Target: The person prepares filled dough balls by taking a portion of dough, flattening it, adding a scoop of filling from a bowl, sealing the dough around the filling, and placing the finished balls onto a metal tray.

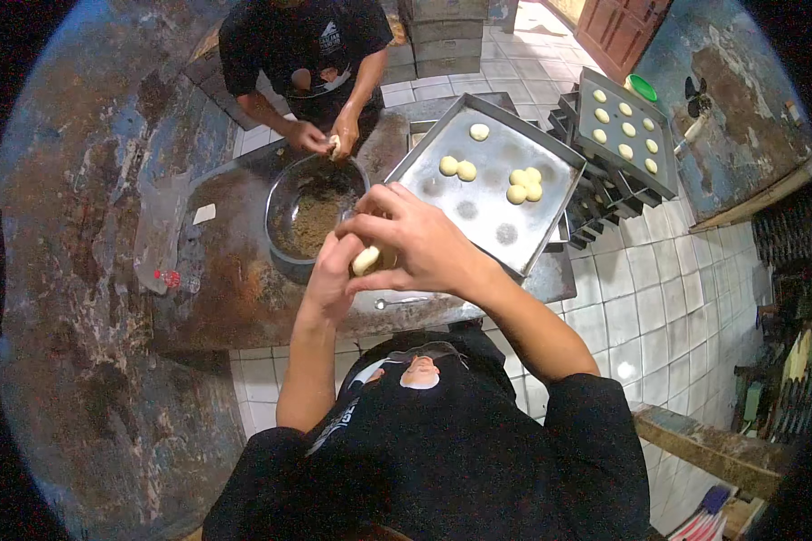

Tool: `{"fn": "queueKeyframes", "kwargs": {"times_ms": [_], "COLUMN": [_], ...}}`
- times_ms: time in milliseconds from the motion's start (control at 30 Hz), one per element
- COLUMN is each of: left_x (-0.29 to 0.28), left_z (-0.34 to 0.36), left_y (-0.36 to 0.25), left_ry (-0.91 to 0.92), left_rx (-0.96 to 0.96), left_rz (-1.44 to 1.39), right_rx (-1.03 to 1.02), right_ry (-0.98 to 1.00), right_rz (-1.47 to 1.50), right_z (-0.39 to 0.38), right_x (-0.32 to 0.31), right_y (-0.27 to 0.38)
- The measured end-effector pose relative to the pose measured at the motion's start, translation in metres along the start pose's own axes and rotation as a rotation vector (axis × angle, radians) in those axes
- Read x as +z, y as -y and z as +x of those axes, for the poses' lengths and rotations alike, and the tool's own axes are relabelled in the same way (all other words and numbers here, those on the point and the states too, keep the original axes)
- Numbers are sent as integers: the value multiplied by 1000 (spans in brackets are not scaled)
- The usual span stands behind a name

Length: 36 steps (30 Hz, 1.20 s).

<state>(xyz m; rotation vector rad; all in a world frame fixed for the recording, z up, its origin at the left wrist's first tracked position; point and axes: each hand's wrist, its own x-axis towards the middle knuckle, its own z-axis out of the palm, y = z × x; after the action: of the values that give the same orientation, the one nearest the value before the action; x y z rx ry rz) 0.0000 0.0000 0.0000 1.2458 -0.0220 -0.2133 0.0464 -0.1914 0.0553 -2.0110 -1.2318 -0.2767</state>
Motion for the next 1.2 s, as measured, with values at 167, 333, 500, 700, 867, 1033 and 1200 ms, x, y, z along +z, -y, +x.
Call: {"fn": "queueKeyframes", "kwargs": {"times_ms": [167,333,500,700,867,1033,1200], "left_x": [-34,-42,-53,-35,-9,11,36], "left_z": [-37,-63,-68,-80,-90,-80,-35], "left_y": [-24,-39,-42,-62,-71,-74,-46], "left_ry": [90,-62,-238,-144,153,167,208], "left_rx": [-222,210,568,625,642,617,576], "left_rz": [-538,-130,146,-6,-71,-103,-138], "right_rx": [179,556,713,562,299,90,251], "right_ry": [-263,-351,-244,-517,-759,-905,-1075], "right_rz": [216,705,1602,1669,1369,1118,817], "right_z": [0,13,11,7,-9,-7,-13], "right_x": [51,83,104,128,143,132,109], "right_y": [24,48,76,127,119,111,73]}}
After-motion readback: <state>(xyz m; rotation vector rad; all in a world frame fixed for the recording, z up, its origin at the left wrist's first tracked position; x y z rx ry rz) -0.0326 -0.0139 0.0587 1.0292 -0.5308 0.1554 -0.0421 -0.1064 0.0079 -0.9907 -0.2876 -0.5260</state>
